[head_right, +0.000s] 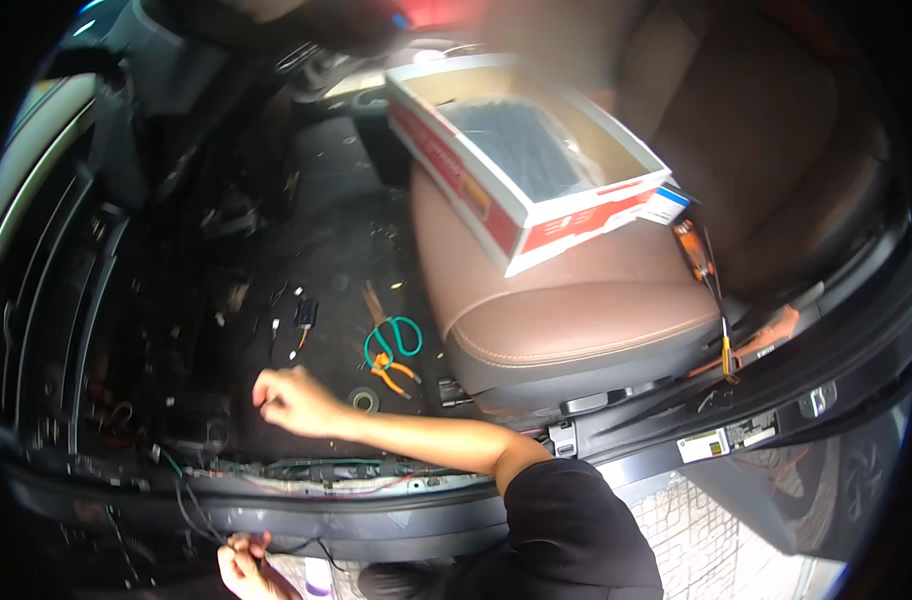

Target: Repairing or insulating car audio wiring with electrical tape.

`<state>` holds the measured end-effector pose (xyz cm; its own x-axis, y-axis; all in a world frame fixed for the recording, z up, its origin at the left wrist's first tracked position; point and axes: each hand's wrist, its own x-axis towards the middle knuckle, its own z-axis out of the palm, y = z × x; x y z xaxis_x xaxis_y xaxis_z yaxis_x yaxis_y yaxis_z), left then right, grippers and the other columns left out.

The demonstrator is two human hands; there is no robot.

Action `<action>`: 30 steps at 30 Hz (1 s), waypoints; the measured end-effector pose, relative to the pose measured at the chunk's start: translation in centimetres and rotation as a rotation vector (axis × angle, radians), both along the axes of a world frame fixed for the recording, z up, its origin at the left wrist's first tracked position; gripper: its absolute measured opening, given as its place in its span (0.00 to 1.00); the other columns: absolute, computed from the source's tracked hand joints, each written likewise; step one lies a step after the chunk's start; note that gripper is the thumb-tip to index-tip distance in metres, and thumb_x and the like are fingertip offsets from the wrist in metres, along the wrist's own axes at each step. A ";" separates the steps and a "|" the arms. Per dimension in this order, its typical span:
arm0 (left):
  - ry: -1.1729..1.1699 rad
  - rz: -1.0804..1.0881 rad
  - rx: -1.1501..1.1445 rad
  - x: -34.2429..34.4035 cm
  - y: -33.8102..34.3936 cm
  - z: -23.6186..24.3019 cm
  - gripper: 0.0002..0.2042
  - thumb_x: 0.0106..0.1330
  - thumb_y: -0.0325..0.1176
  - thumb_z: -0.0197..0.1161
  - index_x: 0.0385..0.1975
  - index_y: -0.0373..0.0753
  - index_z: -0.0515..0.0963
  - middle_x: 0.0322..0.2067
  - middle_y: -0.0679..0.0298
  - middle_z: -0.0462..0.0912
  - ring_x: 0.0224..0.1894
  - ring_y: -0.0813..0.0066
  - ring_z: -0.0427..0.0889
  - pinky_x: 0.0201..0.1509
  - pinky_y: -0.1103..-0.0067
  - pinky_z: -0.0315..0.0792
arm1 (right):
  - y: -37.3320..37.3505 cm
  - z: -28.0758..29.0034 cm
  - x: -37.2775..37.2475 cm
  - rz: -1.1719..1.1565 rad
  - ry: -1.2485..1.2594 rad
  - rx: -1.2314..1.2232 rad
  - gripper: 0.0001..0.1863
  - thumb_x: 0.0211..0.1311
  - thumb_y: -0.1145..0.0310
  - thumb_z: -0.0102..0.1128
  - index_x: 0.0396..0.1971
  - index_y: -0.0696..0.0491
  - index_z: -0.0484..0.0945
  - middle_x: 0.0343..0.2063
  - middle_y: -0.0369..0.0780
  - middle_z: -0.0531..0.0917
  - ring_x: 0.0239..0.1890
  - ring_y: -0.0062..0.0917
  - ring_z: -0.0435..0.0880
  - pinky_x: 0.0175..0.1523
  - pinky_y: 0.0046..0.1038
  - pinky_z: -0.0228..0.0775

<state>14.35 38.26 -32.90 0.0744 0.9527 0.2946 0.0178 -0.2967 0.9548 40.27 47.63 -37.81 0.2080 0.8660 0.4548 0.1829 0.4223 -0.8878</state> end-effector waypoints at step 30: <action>-0.502 -0.240 -0.510 6.8 -0.9 0.1 0.11 0.73 0.40 0.58 0.40 0.39 0.80 0.33 0.70 0.80 0.31 0.84 0.75 0.42 0.81 0.74 | -12.2 1.3 -4.2 0.103 -0.109 0.248 0.18 0.49 0.74 0.72 0.42 0.54 0.83 0.44 0.41 0.80 0.45 0.33 0.80 0.51 0.30 0.72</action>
<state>21.13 37.34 -32.77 0.2700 0.9547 -0.1250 -0.4655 0.2431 0.8510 36.08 35.46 -36.48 0.0629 0.7397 0.6699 0.2160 0.6453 -0.7328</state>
